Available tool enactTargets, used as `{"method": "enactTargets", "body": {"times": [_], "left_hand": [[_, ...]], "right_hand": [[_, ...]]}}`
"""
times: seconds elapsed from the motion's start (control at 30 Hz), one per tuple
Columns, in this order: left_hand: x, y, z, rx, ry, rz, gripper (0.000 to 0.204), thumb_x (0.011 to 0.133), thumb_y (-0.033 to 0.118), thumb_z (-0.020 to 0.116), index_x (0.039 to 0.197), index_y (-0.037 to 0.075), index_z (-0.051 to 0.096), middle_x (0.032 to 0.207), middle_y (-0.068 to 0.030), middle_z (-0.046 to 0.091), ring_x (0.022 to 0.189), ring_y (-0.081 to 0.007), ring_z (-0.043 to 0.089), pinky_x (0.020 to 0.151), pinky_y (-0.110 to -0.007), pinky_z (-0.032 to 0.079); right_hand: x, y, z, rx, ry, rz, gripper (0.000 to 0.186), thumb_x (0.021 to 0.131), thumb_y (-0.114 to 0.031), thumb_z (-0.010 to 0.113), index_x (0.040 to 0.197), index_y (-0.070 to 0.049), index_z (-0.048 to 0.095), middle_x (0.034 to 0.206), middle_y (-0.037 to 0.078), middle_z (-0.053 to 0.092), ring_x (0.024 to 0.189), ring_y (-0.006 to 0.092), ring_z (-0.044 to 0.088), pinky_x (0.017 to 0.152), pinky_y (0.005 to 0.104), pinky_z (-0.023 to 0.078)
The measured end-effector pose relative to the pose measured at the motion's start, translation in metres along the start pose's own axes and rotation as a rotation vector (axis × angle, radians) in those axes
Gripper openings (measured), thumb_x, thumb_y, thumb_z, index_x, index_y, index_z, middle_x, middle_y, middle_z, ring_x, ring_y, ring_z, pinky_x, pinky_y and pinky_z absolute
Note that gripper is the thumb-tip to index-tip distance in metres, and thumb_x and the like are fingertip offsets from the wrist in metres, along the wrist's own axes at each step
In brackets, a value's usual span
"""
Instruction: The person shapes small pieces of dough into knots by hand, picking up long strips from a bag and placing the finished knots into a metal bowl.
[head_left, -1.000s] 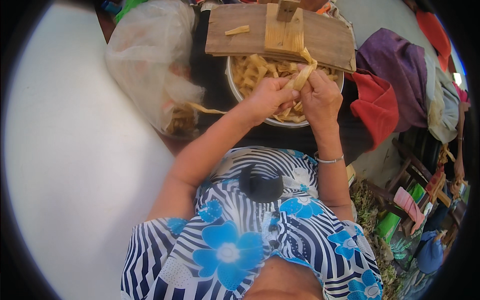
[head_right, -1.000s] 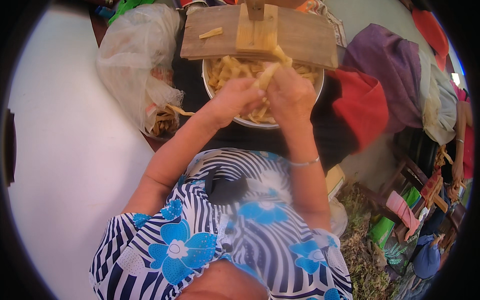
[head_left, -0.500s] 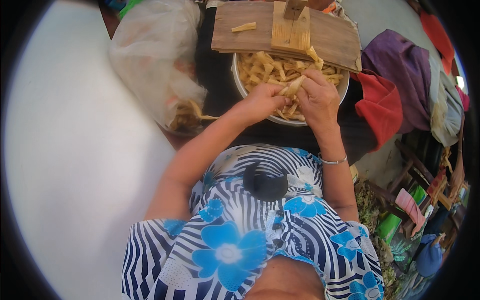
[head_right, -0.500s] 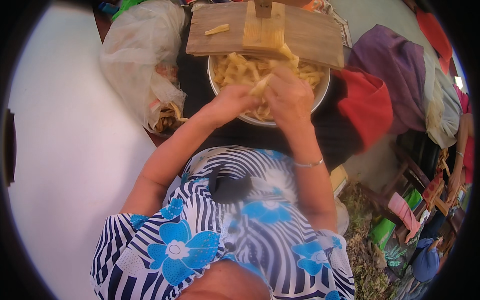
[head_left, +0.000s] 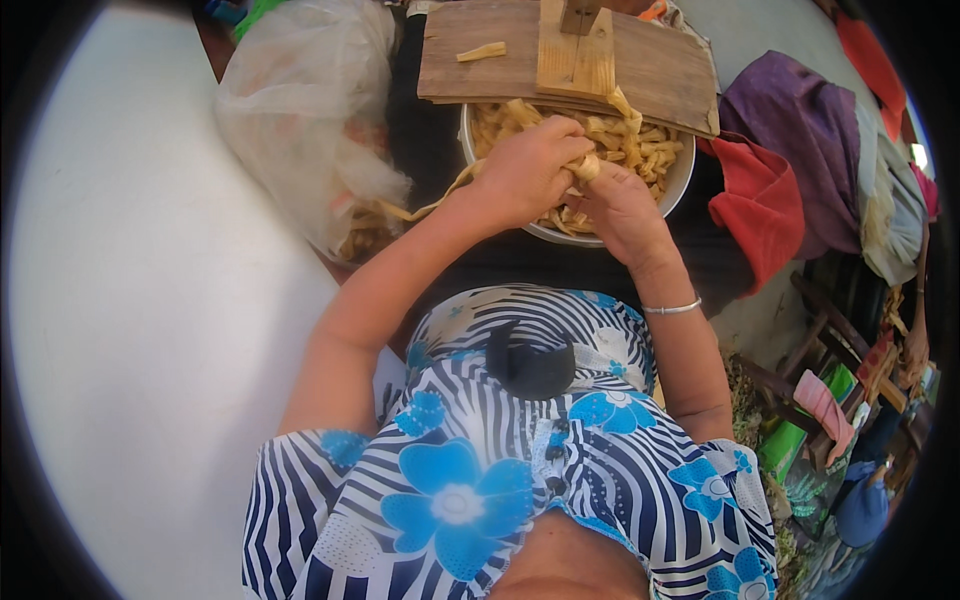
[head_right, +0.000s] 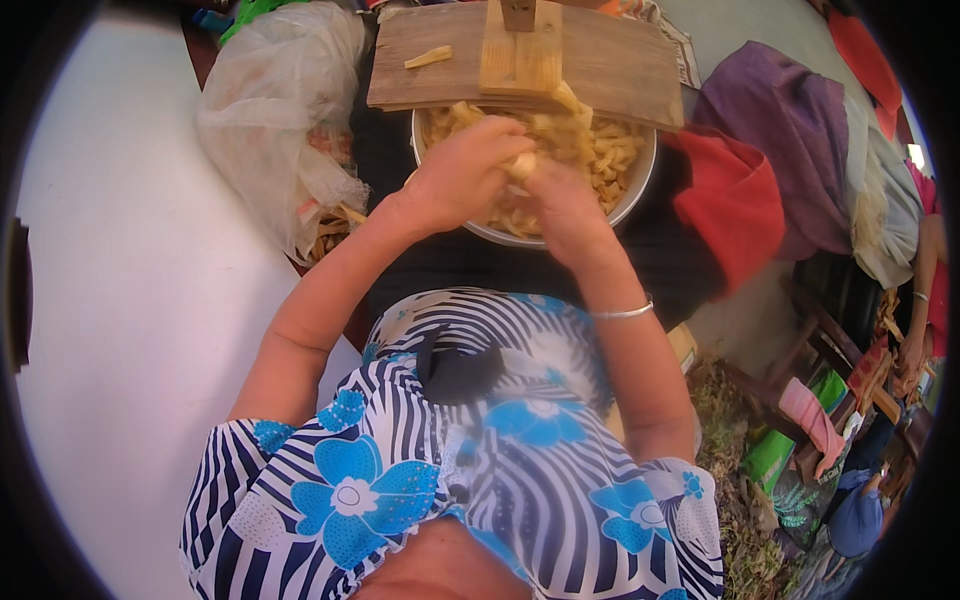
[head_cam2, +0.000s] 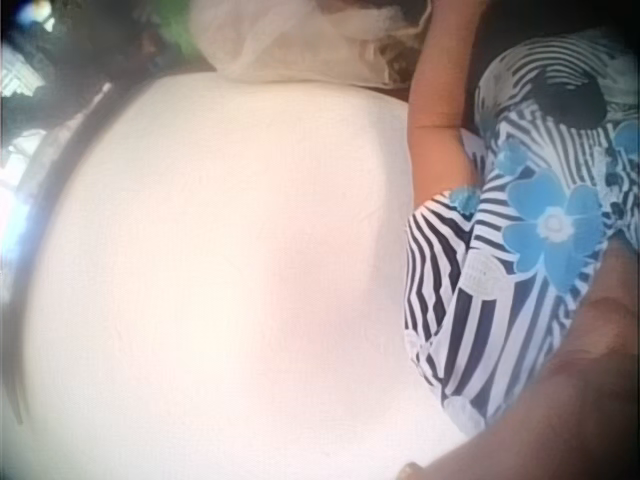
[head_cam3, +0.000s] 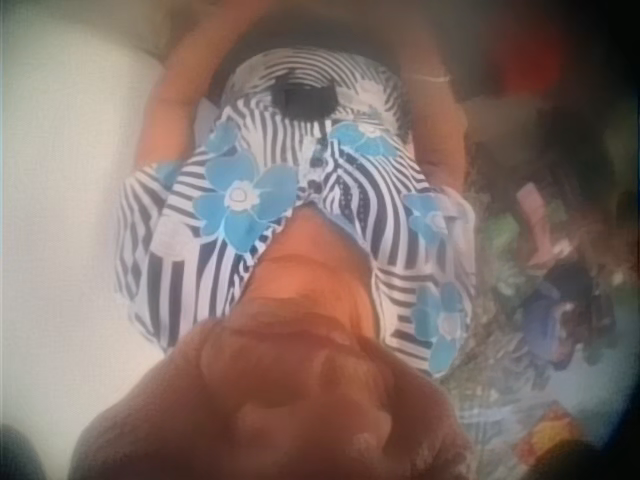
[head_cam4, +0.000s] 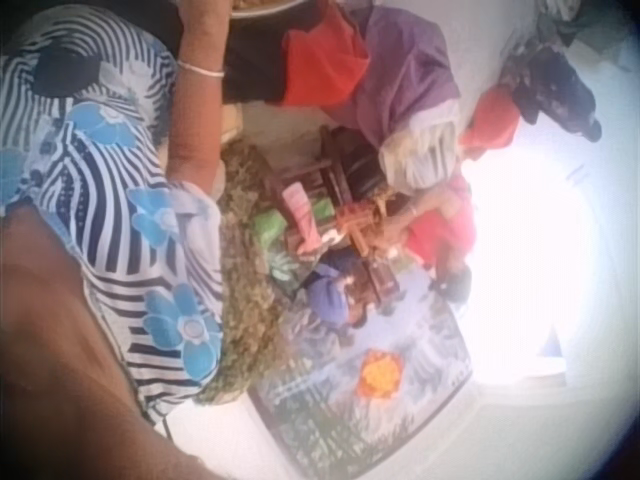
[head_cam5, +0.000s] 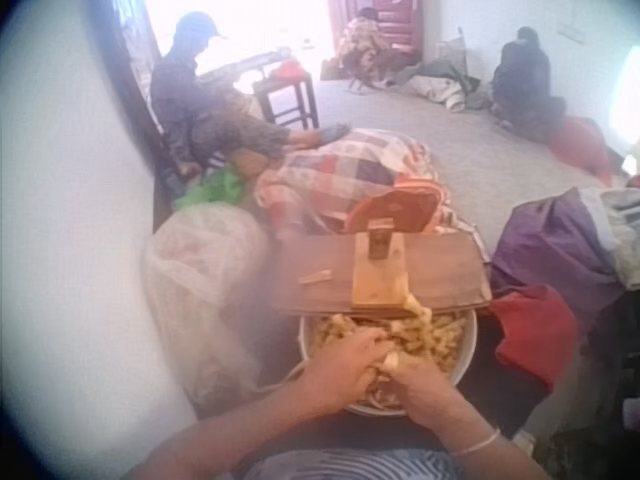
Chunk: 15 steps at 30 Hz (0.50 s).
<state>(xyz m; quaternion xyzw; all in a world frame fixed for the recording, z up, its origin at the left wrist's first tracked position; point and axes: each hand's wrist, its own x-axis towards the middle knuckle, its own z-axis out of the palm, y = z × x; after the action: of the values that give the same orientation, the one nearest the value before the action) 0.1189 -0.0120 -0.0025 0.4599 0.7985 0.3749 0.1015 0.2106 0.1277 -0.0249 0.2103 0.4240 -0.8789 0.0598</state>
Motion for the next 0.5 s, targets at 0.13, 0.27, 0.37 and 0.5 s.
{"method": "enactTargets", "body": {"times": [0.13, 0.27, 0.37, 0.5], "left_hand": [[0.006, 0.002, -0.006, -0.21, -0.096, 0.011, 0.034, 0.082, 0.007, 0.055, 0.116, 0.002, 0.056, 0.117, -0.017, 0.055, 0.11, -0.0343, 0.053, 0.09, -0.036, 0.045], [0.008, 0.013, 0.001, -0.315, 0.042, -0.053, 0.029, 0.084, 0.007, 0.053, 0.111, -0.001, 0.056, 0.111, -0.0171, 0.056, 0.106, -0.0338, 0.054, 0.089, -0.036, 0.045], [0.009, 0.005, 0.013, -0.25, 0.174, -0.13, 0.022, 0.086, 0.013, 0.056, 0.103, 0.001, 0.062, 0.103, -0.0146, 0.058, 0.092, -0.0341, 0.058, 0.081, -0.039, 0.047], [0.003, 0.003, 0.019, -0.37, 0.162, -0.338, 0.017, 0.089, 0.014, 0.054, 0.097, 0.001, 0.062, 0.085, -0.013, 0.059, 0.076, -0.034, 0.057, 0.069, -0.039, 0.047]], "right_hand": [[0.001, -0.007, -0.005, -0.281, -0.034, -0.109, 0.019, 0.087, -0.01, 0.055, 0.098, 0.001, 0.067, 0.106, 0.005, 0.063, 0.084, 0.0137, 0.061, 0.071, 0.0279, 0.049], [0.001, -0.013, 0.013, -0.706, 0.078, -0.483, 0.017, 0.083, -0.003, 0.054, 0.092, 0.002, 0.067, 0.11, 0.01, 0.062, 0.089, 0.0227, 0.061, 0.079, 0.0344, 0.048], [0.004, -0.008, 0.008, -1.048, 0.189, -0.774, 0.013, 0.081, -0.003, 0.057, 0.088, 0.0, 0.067, 0.115, 0.015, 0.06, 0.101, 0.0299, 0.057, 0.087, 0.0378, 0.045], [0.002, -0.016, 0.01, -1.074, 0.298, -0.83, 0.009, 0.079, -0.005, 0.062, 0.085, 0.0, 0.067, 0.12, 0.016, 0.058, 0.115, 0.0324, 0.049, 0.096, 0.0387, 0.04]]}}
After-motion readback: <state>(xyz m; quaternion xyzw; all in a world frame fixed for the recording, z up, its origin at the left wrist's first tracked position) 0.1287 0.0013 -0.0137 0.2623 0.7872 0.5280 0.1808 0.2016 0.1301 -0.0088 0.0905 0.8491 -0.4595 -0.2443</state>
